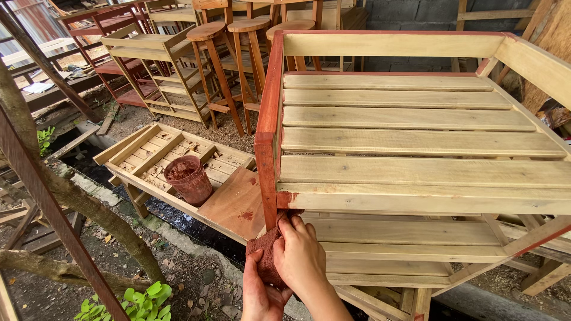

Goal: The person moves a wooden slatted rack frame, dips a hand into a bucket of reddish stain, and rubs the stain onto the frame's rails and edges using a cloth and their hand, working around the frame to coat the unfinished wood surfaces.

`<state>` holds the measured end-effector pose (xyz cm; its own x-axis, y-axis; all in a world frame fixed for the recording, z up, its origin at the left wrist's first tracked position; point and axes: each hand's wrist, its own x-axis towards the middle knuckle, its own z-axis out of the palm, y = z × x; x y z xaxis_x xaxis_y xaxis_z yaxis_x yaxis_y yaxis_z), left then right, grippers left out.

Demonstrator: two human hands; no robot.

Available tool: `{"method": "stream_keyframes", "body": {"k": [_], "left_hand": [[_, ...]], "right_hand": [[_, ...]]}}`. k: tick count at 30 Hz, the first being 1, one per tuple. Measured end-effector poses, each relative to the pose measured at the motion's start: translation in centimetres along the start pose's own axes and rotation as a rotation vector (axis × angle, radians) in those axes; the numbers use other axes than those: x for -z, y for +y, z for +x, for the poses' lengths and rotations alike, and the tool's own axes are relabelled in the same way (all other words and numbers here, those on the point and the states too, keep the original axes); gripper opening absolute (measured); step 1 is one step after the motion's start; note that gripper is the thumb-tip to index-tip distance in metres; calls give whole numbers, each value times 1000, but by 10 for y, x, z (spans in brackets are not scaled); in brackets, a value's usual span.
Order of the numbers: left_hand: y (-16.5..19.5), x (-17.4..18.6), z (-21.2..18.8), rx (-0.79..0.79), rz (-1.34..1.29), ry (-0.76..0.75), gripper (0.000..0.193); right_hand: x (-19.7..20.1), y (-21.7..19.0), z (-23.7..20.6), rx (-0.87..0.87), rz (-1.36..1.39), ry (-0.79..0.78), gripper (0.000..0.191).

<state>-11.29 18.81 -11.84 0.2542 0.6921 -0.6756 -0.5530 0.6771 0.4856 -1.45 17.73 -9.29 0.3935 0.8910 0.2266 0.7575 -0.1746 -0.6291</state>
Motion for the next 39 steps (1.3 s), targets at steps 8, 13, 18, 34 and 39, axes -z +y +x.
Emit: {"method": "stream_keyframes", "body": {"k": [8,13,18,34,39], "left_hand": [[-11,24,26,11,33,84,45],[-20,40,48,3,11,90,43],[-30,52,66,-8,-7,123,43],[-43,72,86,116,93,115,49],[-42,74,77,93,215,95,48]], "right_hand": [[-42,25,-7,-62,58,-42,46],[-59,35,-13,-55,81,-29,45],[-72,47,-21,-59,94,-41,45],[-65,42,-12,-330,7,-322,44],[-56,42,-16,-313,50,-290,37]]}}
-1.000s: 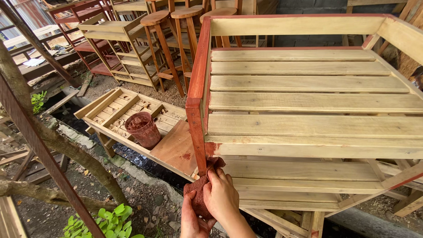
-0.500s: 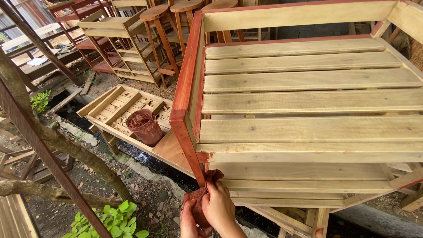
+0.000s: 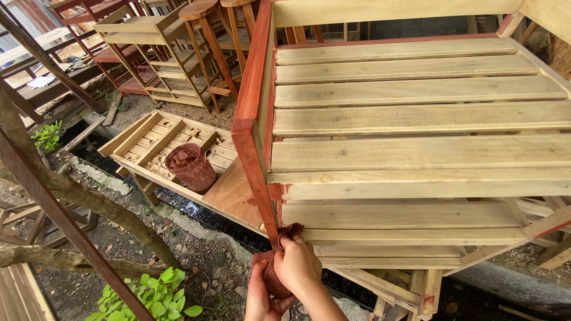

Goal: The person moves a wooden slatted rack frame, dips a hand into a bucket of reddish stain, and rubs the stain onto the frame's rails and edges using a cloth and their hand, working around the frame to coat the unfinished wood surfaces.

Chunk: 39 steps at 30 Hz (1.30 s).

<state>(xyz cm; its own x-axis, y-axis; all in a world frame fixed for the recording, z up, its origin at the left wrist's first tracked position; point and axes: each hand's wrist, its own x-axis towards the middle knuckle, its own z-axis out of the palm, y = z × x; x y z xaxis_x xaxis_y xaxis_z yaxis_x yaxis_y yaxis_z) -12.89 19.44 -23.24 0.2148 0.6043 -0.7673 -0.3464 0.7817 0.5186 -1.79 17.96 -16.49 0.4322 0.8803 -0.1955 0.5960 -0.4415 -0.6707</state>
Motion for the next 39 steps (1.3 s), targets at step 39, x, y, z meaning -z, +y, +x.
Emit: {"method": "stream_keyframes", "body": {"k": [39], "left_hand": [[40,-22,-41,-273,14,-4,44]], "right_hand": [[5,-1,7,399,642,311,32]]}}
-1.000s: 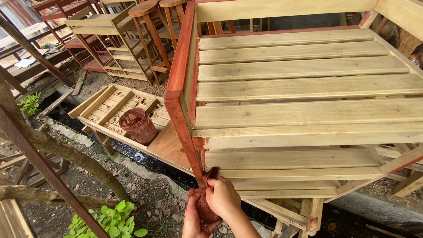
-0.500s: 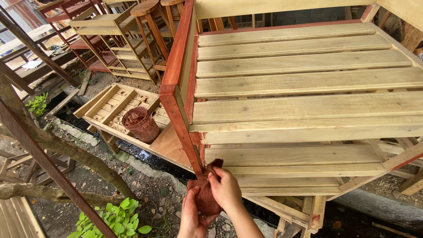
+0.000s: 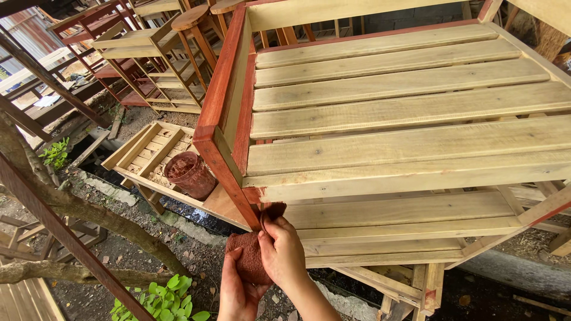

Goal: The person moves a wooden slatted rack frame, dips a hand into a bucket of reddish stain, and rubs the stain onto the frame's rails and edges using a cloth and their hand, working around the frame to coat the unfinished wood surfaces.

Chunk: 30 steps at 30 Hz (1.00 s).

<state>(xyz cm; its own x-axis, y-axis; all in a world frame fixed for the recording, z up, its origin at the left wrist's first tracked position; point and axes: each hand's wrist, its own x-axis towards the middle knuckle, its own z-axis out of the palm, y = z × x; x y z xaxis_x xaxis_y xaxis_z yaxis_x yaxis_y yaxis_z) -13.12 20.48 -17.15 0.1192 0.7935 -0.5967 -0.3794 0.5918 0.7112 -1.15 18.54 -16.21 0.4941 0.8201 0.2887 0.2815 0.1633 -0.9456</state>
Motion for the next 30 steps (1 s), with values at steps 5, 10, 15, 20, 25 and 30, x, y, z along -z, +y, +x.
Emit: {"method": "stream_keyframes", "body": {"k": [5,10,15,20,25,30], "left_hand": [[-4,-5,11,-17,99,83,42],[-10,-6,12,147,47,34,51],[14,-13,-4,34,-42,-22,54],[43,-22,-19,-81,-41,-66,49],[41,-23,-12,-12,34,-48,50],[21,-9,14,75,25,-58,51]], "right_hand": [[-5,24,4,-161,-103,-44,28],[-18,38,1,-26,-248,-28,29],[-15,-6,5,-70,-167,-63,31],[-1,-46,19,16,135,-2,31],[1,-41,12,157,-114,65,41],[3,-26,13,0,-280,-64,43]]}}
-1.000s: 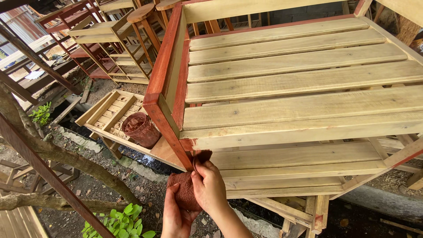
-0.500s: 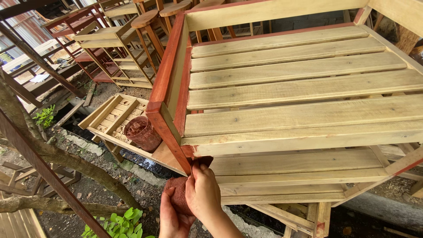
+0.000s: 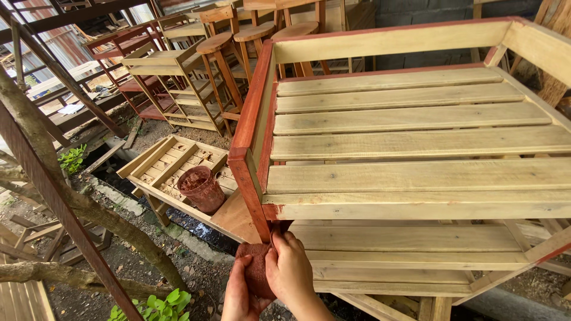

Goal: The person moves a wooden slatted rack frame, dips a hand into a bucket of reddish stain, and rubs the stain onto the frame's rails and edges using a cloth and their hand, working around the frame to coat the unfinished wood surfaces.

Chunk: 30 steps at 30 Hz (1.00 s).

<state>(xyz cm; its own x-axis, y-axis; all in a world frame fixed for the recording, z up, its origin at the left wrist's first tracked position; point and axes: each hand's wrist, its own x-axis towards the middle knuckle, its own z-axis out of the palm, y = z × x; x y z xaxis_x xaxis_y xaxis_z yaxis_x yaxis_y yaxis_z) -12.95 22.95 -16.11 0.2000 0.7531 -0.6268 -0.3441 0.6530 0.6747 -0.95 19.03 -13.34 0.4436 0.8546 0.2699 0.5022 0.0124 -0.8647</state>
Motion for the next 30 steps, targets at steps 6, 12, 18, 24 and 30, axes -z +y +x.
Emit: {"method": "stream_keyframes", "body": {"k": [6,12,18,24,30], "left_hand": [[8,-4,2,-31,-125,-212,50],[65,-44,-66,-149,-119,-249,49],[102,-87,-121,-359,-163,-218,50],[102,-91,-117,-387,-126,-24,68],[99,-89,-111,-446,-77,-206,60]], "right_hand": [[22,-11,-1,82,42,32,34],[57,-63,23,162,557,88,26],[82,-120,60,324,580,160,27],[84,-125,57,389,328,209,27],[90,-133,62,395,213,258,29]]}}
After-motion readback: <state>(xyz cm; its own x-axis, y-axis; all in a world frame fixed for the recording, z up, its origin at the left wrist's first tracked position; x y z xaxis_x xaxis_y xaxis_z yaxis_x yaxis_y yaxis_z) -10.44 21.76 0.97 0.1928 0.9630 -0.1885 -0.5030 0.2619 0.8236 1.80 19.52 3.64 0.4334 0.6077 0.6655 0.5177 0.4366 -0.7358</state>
